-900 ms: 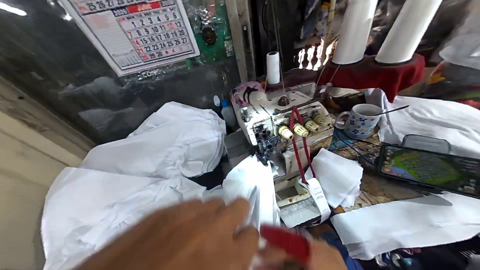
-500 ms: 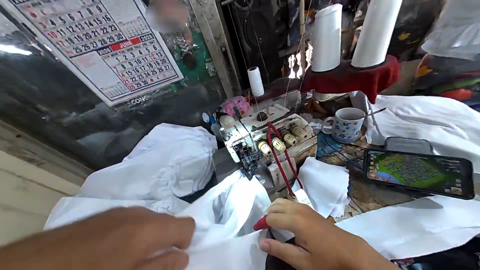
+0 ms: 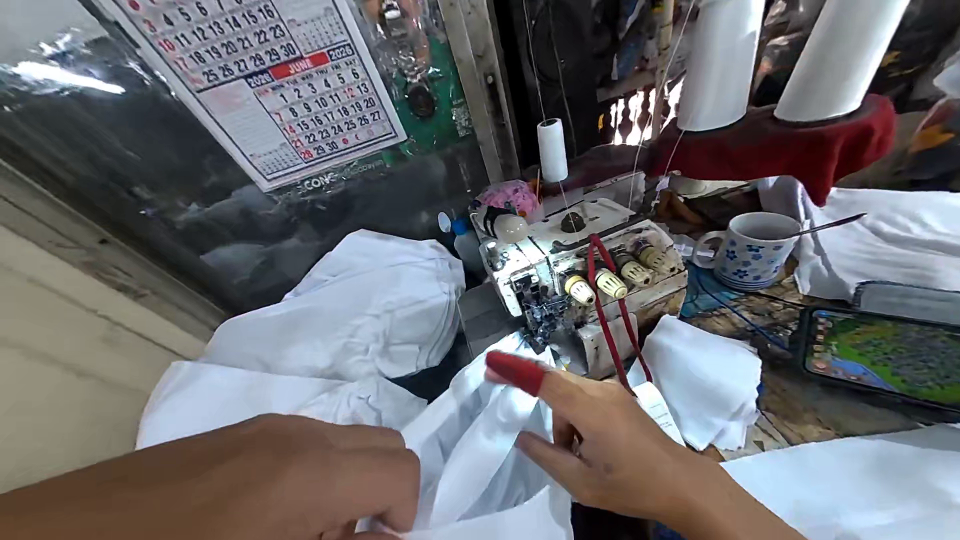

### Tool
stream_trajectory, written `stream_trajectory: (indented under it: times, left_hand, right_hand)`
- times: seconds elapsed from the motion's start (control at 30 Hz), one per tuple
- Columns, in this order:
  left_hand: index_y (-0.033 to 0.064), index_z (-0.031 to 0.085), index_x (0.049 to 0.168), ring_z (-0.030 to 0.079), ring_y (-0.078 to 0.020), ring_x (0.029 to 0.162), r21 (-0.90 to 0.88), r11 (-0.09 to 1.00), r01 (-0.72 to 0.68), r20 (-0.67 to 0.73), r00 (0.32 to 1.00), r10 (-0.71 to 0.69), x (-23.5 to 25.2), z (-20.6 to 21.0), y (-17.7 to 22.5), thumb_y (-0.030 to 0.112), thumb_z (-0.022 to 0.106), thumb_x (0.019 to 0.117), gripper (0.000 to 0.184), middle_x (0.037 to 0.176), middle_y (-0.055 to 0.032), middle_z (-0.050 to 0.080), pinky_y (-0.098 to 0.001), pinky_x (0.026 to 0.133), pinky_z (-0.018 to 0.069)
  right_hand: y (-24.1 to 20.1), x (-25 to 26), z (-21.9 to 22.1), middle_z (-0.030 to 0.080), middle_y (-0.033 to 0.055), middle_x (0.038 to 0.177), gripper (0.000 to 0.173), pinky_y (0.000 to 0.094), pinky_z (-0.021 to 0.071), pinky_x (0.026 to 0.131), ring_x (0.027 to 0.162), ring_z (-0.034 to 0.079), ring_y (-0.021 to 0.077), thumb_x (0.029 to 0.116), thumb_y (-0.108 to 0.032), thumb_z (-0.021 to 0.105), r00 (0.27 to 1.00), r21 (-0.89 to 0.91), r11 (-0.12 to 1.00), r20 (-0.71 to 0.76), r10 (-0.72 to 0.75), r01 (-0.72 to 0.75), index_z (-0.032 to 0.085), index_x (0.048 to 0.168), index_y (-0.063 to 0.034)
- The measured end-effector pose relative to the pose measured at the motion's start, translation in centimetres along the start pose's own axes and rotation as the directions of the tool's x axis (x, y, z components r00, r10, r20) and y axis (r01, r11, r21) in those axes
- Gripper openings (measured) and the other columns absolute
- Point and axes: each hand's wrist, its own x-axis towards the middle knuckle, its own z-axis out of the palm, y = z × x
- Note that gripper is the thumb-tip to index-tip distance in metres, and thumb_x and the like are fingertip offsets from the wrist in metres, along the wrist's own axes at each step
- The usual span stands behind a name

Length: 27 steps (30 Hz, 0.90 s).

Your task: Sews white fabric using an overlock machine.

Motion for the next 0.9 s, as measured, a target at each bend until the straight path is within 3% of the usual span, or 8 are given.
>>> stream_trajectory:
  times: [0.13,0.3,0.4,0.5,0.57,0.67,0.8,0.9]
  left_hand:
    - [0.0026,0.072,0.103,0.065,-0.014,0.079,-0.041,0.998,-0.04,-0.087,0.996,0.037,-1.0,0.7,-1.7,0.019,0.058,0.1014,0.022,0.096,-0.0072,0.068,-0.0327,0.069,0.0552]
    - [0.0103,0.072,0.103,0.062,-0.0047,0.074,-0.027,0.998,-0.058,-0.165,0.985,0.053,-1.2,1.2,-4.1,0.032,0.057,0.1028,0.027,0.09,0.0024,0.067,-0.0246,0.064,0.054]
    - [0.0091,0.072,0.099,0.062,-0.0073,0.072,0.055,0.998,0.026,-0.205,0.979,-0.014,-1.2,0.4,-3.6,0.032,0.056,0.1025,0.029,0.085,0.0015,0.066,-0.0285,0.064,0.0527]
    - [0.0071,0.07,0.097,0.06,-0.0094,0.06,0.137,0.983,0.12,-0.277,0.958,-0.079,-1.1,-0.4,-2.9,0.033,0.058,0.1021,0.029,0.071,0.0002,0.063,-0.0305,0.055,0.05]
    - [0.018,0.071,0.096,0.056,-0.006,0.051,0.256,0.952,0.167,-0.379,0.923,-0.061,0.5,-0.6,-3.7,0.042,0.058,0.0994,0.027,0.061,0.008,0.059,-0.0304,0.045,0.0472]
    - [0.0266,0.063,0.087,0.058,-0.0113,0.052,0.579,0.768,0.274,-0.403,0.915,-0.023,4.0,-1.3,-6.4,0.054,0.048,0.1009,0.035,0.061,0.0086,0.053,-0.0391,0.043,0.0496]
    - [0.0228,0.064,0.089,0.061,-0.0115,0.064,0.587,0.759,0.282,-0.341,0.936,-0.084,5.2,-3.4,-5.9,0.05,0.045,0.104,0.036,0.075,0.0065,0.058,-0.0384,0.053,0.0548]
    - [0.0248,0.066,0.087,0.059,-0.0031,0.054,0.257,0.954,0.153,-0.245,0.965,-0.089,2.5,-3.1,-2.6,0.049,0.056,0.1004,0.03,0.064,0.0114,0.06,-0.0276,0.046,0.0507]
  right_hand:
    - [0.4,0.3,-0.5,0.075,-0.0059,0.1,0.018,0.0196,0.0494,0.054,0.06,0.058,0.0006,0.1021,-0.028,0.064,0.997,0.055,0.996,0.029,-0.066,0.064,0.069,0.115,-0.0162]
    - [1.4,-1.3,-2.9,0.077,-0.009,0.098,0.021,0.0153,0.0525,0.058,0.068,0.064,-0.0023,0.0995,-0.029,0.07,0.998,0.161,0.987,0.066,0.011,-0.021,0.071,0.116,-0.0161]
    - [1.5,-3.0,-3.9,0.075,-0.0062,0.096,0.026,0.0208,0.0577,0.072,0.084,0.068,0.0016,0.1028,-0.031,0.064,0.996,0.104,0.995,0.094,-0.009,-0.001,0.074,0.12,-0.0137]
    - [1.2,-5.7,-3.8,0.072,-0.003,0.091,0.022,0.0368,0.0522,0.095,0.106,0.065,0.0144,0.0992,-0.035,0.068,0.997,-0.13,0.989,0.011,-0.072,0.073,0.074,0.098,-0.0141]
    - [1.5,-6.7,-2.8,0.066,-0.0018,0.081,0.025,0.0354,0.0517,0.084,0.092,0.064,0.0145,0.0986,-0.035,0.068,0.997,-0.195,0.981,-0.08,-0.018,0.002,0.069,0.086,-0.0136]
    - [2.4,-5.8,-2.0,0.062,-0.0023,0.08,0.033,0.0275,0.0521,0.068,0.076,0.06,0.0079,0.1037,-0.042,0.058,0.969,0.023,0.969,0.04,0.245,-0.246,0.072,0.095,-0.0135]
    - [1.4,-5.1,-3.5,0.064,0.0019,0.095,0.033,0.0258,0.0535,0.068,0.081,0.062,0.0085,0.1044,-0.04,0.059,0.961,0.236,0.936,0.152,0.23,-0.262,0.071,0.101,-0.01]
    - [0.8,-7.4,-4.6,0.054,0.0108,0.144,0.03,0.0323,0.0605,0.092,0.122,0.061,0.0159,0.1023,-0.037,0.063,0.969,0.262,0.937,0.145,0.198,-0.231,0.074,0.105,-0.009]
